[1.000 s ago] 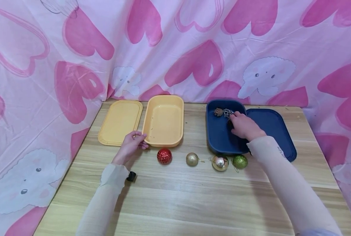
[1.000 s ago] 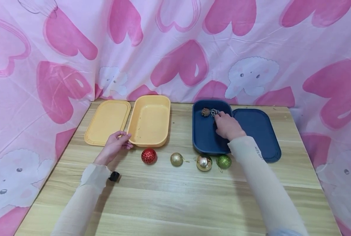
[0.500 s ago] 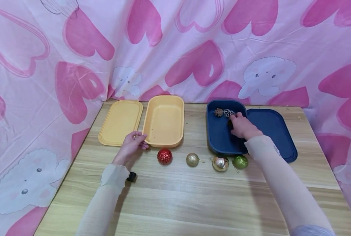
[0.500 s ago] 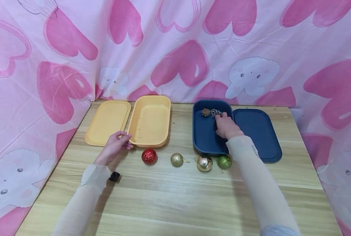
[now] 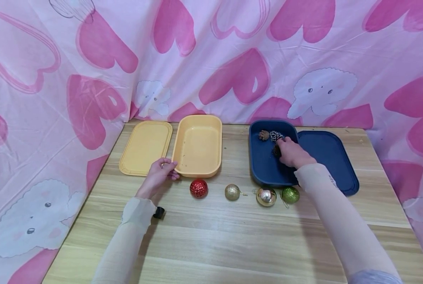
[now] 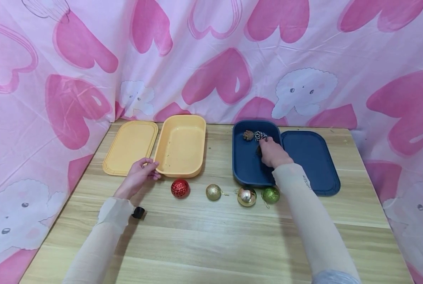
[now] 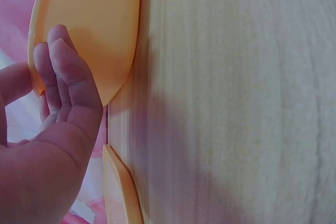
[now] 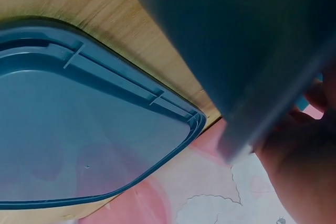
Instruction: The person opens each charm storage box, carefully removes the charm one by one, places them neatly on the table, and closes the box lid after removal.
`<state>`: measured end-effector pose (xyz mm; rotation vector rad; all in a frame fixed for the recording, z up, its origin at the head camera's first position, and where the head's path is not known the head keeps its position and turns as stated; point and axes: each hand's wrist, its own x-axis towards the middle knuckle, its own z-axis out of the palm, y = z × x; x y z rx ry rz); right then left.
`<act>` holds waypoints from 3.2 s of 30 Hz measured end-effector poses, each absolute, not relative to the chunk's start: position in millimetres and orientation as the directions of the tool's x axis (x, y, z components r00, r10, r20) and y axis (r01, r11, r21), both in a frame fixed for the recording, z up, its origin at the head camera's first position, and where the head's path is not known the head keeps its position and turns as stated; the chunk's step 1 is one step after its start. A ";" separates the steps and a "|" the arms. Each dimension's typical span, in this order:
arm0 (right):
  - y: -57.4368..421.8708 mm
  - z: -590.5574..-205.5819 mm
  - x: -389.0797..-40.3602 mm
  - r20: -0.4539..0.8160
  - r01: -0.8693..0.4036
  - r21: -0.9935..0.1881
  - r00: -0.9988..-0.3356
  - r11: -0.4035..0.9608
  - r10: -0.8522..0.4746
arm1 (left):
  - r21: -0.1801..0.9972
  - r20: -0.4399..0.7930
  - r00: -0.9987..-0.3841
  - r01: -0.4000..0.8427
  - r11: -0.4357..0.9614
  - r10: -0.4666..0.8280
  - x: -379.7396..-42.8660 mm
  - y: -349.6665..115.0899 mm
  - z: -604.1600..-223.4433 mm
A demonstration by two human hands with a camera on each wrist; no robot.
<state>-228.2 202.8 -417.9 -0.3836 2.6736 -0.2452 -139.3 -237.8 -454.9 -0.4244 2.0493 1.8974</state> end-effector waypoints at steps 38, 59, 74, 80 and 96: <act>203.5 -426.9 -225.8 -0.316 -0.251 -0.368 -0.872 0.895 -0.374 | 0.908 -0.417 -0.909 -0.416 0.053 0.008 -139.4 -237.9 -455.4; 208.7 -417.0 -222.2 -0.285 -0.228 -0.446 -0.881 0.865 -0.379 | 0.899 -0.437 -0.899 -0.435 0.053 0.023 -138.3 -235.8 -444.9; 212.6 -407.8 -215.8 -0.174 -0.235 -0.558 -0.904 0.796 -0.390 | 0.911 -0.409 -0.912 -0.408 0.062 0.019 -137.8 -238.0 -452.9; 212.2 -404.4 -212.6 -0.136 -0.228 -0.579 -0.920 0.783 -0.368 | 0.906 -0.420 -0.907 -0.419 0.064 0.012 -139.4 -237.9 -453.6; 204.6 -399.0 -202.3 -0.074 -0.178 -0.665 -0.951 0.725 -0.301 | 0.908 -0.413 -0.911 -0.412 0.079 0.005 -139.8 -238.0 -455.1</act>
